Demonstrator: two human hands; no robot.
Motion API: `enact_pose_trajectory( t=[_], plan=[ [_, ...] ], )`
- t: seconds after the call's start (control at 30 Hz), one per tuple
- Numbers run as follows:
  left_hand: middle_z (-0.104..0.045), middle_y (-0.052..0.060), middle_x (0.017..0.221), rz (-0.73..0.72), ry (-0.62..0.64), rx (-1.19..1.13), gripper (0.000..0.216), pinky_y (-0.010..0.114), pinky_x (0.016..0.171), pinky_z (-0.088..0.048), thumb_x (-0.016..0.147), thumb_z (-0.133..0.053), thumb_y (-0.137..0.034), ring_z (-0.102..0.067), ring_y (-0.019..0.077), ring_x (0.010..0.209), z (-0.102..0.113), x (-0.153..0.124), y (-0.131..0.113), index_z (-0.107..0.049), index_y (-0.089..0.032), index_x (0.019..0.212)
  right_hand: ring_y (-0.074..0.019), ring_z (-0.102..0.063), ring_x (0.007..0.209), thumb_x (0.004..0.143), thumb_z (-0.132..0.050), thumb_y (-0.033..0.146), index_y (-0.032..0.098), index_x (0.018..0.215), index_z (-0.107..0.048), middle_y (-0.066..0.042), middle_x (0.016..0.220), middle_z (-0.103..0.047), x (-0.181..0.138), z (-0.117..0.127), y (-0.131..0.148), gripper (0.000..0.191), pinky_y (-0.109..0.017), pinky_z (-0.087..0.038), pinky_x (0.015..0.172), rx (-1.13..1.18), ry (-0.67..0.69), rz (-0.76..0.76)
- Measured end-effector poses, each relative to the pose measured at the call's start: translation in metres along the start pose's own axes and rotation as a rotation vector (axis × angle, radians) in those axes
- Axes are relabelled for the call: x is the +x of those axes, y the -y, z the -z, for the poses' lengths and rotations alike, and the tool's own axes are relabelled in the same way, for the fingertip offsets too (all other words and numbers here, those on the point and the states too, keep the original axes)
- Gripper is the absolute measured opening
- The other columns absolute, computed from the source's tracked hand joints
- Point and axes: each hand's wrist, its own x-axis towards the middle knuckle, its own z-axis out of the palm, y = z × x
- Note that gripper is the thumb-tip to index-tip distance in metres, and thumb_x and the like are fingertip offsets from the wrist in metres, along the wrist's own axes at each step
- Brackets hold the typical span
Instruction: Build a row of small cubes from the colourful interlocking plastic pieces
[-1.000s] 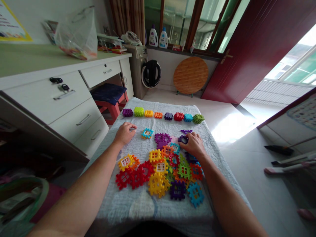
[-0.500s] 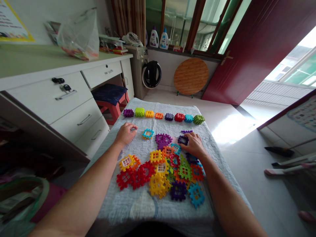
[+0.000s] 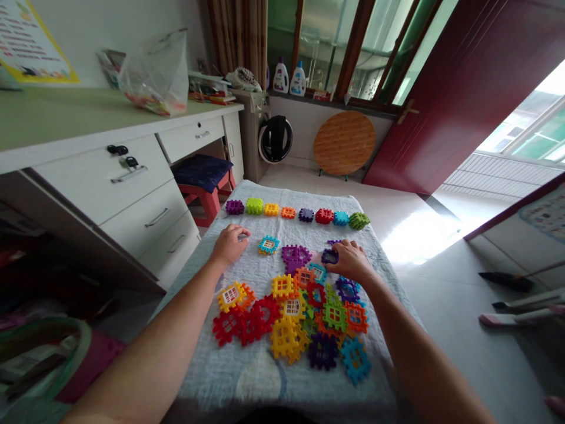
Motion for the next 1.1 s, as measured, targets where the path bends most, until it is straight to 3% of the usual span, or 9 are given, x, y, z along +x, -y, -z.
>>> enact_pose_trajectory(
  t=[0.17, 0.3, 0.53, 0.77, 1.1],
  plan=[
    [-0.061, 0.008, 0.098, -0.004, -0.012, 0.0, 0.024, 0.035, 0.095, -0.046, 0.074, -0.052, -0.024, -0.06, 0.023, 0.096, 0.001, 0.0, -0.002, -0.07, -0.017, 0.089, -0.0316, -0.05, 0.098, 0.067, -0.068, 0.054, 0.018, 0.098, -0.066, -0.013, 0.101, -0.061, 0.007, 0.002, 0.002, 0.048, -0.039, -0.035, 0.08, -0.052, 0.016, 0.026],
    [-0.061, 0.007, 0.097, 0.004, -0.012, 0.005, 0.022, 0.035, 0.096, -0.045, 0.073, -0.052, -0.023, -0.06, 0.0228, 0.096, 0.002, 0.0, -0.004, -0.069, -0.018, 0.087, -0.0286, -0.048, 0.094, 0.065, -0.069, 0.049, 0.019, 0.094, -0.066, -0.01, 0.096, -0.06, 0.022, 0.008, 0.002, 0.042, -0.037, -0.033, 0.079, -0.018, -0.047, 0.093],
    [-0.06, 0.008, 0.099, 0.023, 0.006, -0.006, 0.022, 0.037, 0.096, -0.045, 0.074, -0.052, -0.023, -0.059, 0.0235, 0.098, 0.003, 0.0, -0.006, -0.069, -0.018, 0.087, -0.0302, -0.045, 0.102, 0.066, -0.066, 0.045, 0.021, 0.107, -0.065, -0.01, 0.106, -0.059, 0.095, 0.031, 0.013, 0.048, -0.04, -0.032, 0.086, 0.044, -0.184, 0.134],
    [-0.059, 0.007, 0.101, 0.048, 0.01, -0.003, 0.021, 0.038, 0.096, -0.045, 0.075, -0.052, -0.023, -0.058, 0.0236, 0.099, 0.004, -0.002, -0.009, -0.069, -0.019, 0.088, -0.0319, -0.044, 0.107, 0.066, -0.066, 0.046, 0.022, 0.111, -0.066, -0.012, 0.115, -0.056, 0.16, 0.034, 0.022, 0.051, -0.041, -0.033, 0.088, -0.009, -0.091, 0.086],
    [-0.06, 0.006, 0.101, 0.052, 0.021, 0.02, 0.02, 0.038, 0.098, -0.044, 0.076, -0.052, -0.02, -0.057, 0.0229, 0.1, 0.006, -0.002, -0.012, -0.068, -0.02, 0.088, -0.0329, -0.042, 0.11, 0.068, -0.065, 0.047, 0.022, 0.112, -0.065, -0.012, 0.119, -0.055, 0.186, 0.019, 0.019, 0.051, -0.043, -0.034, 0.09, -0.034, 0.01, 0.115]
  ],
)
